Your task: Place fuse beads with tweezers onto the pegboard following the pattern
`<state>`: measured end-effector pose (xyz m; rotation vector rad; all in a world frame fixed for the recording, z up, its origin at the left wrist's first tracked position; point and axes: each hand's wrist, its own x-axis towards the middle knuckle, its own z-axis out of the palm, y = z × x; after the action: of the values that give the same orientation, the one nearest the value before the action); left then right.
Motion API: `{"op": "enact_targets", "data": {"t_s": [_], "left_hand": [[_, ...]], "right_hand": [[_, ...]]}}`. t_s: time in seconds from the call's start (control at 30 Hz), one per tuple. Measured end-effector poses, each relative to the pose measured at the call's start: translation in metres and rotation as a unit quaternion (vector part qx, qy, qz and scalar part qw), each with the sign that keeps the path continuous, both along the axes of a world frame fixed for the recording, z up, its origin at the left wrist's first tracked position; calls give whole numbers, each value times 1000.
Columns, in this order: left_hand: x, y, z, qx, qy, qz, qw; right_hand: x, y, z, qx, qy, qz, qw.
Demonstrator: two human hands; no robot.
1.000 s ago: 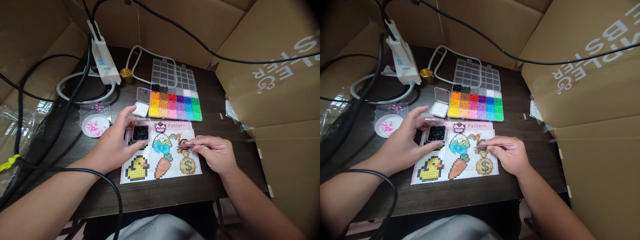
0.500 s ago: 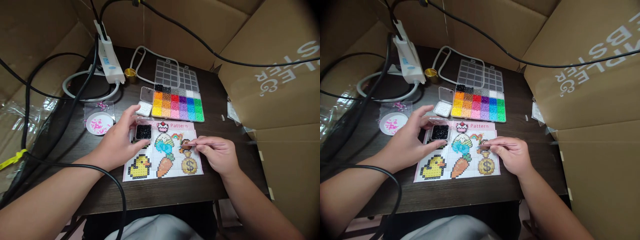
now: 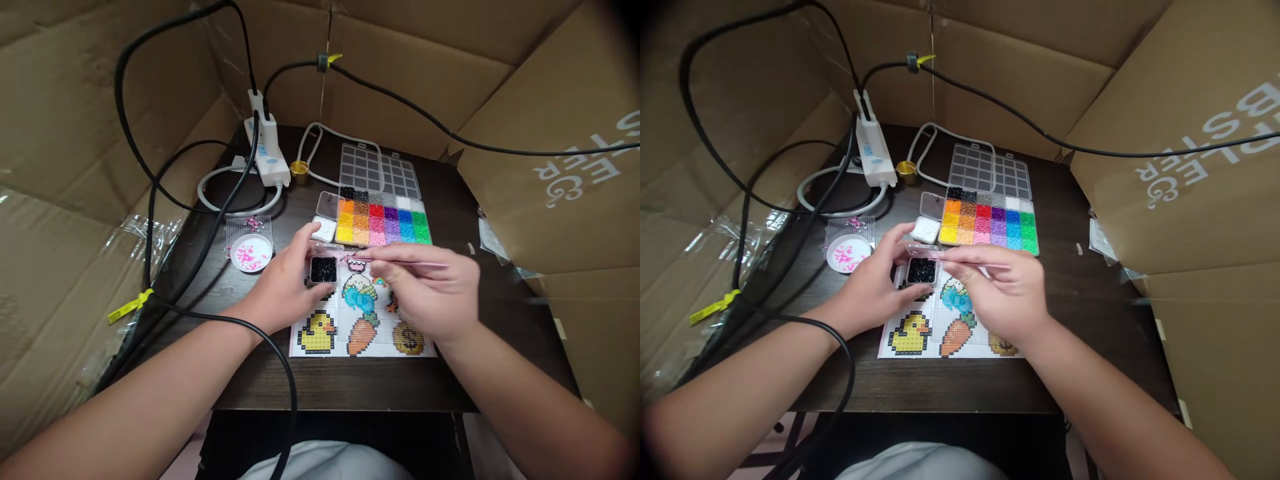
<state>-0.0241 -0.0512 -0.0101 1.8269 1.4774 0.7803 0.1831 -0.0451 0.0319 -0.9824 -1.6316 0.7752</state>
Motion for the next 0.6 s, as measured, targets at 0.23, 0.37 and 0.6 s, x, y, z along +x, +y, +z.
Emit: {"op": "enact_targets", "data": {"t_s": [0.23,0.37,0.6], "left_hand": [[0,0,-1,-10,0,-5,1000],[0,0,1,-7,0,-6,1000],[-1,3,2,7,20,-5,1000]], "right_hand": [[0,0,-3,8,-52,4,999],[27,-3,-1,-11,-45,-56,997],[92,-36,-40,-77,-23,-147,986]]}}
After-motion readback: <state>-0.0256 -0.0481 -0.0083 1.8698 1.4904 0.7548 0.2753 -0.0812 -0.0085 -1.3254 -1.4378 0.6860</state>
